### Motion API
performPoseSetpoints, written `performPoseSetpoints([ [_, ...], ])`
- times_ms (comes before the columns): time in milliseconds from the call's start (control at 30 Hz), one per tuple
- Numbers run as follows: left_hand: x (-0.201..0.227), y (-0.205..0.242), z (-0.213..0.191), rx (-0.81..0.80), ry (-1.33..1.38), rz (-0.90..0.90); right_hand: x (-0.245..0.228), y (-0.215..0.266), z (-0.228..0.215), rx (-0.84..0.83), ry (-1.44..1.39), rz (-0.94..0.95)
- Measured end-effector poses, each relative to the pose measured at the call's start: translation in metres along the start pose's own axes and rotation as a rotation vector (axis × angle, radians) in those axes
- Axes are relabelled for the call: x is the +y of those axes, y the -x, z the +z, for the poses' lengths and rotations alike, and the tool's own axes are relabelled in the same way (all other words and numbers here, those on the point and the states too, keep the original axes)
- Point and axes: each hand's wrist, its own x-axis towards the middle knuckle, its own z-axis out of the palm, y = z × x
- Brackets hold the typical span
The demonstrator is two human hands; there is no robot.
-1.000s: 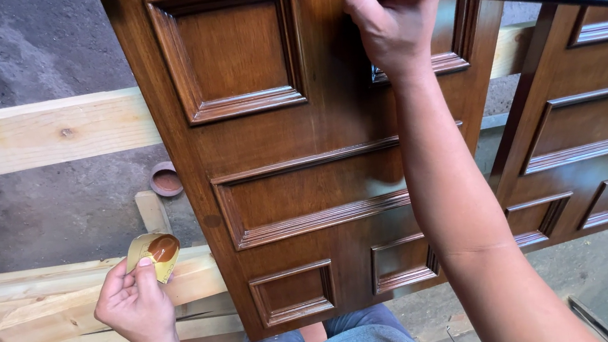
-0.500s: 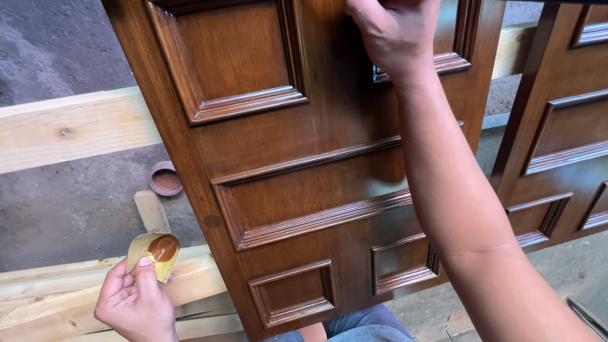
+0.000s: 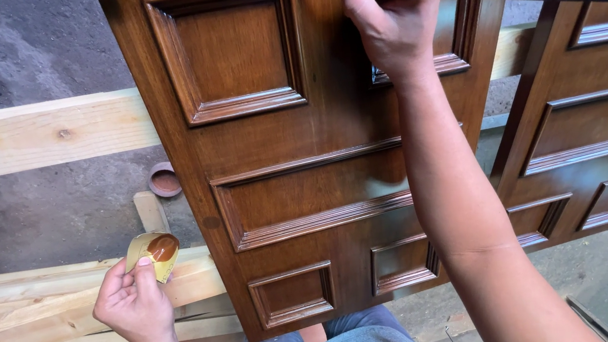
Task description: Applying stain or finish to the recessed panels of wooden doors using a small paintbrush.
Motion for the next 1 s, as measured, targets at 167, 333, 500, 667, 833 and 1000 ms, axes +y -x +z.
performPoseSetpoints([
  [167, -0.006, -0.001, 0.0, 0.013, 0.015, -0.023, -0.001, 0.0, -0.001, -0.015, 0.001, -0.019],
  [333, -0.008, -0.001, 0.0, 0.017, 0.019, -0.024, -0.002, 0.0, 0.0, -0.003, 0.012, -0.017],
  [500, -0.013, -0.002, 0.0, 0.013, 0.004, 0.002, -0.001, 0.001, -0.002, -0.025, 0.056, -0.028],
  [667, -0.02, -0.002, -0.002, 0.03, -0.01, -0.013, -0.001, 0.001, -0.003, -0.046, 0.023, -0.013],
  [833, -0.012, -0.001, 0.001, 0.018, 0.007, -0.018, -0.001, 0.001, -0.002, -0.033, 0.006, -0.028],
  [1000, -0.007, -0.001, 0.002, 0.011, 0.023, -0.018, -0.001, 0.001, -0.003, -0.046, 0.031, -0.023],
])
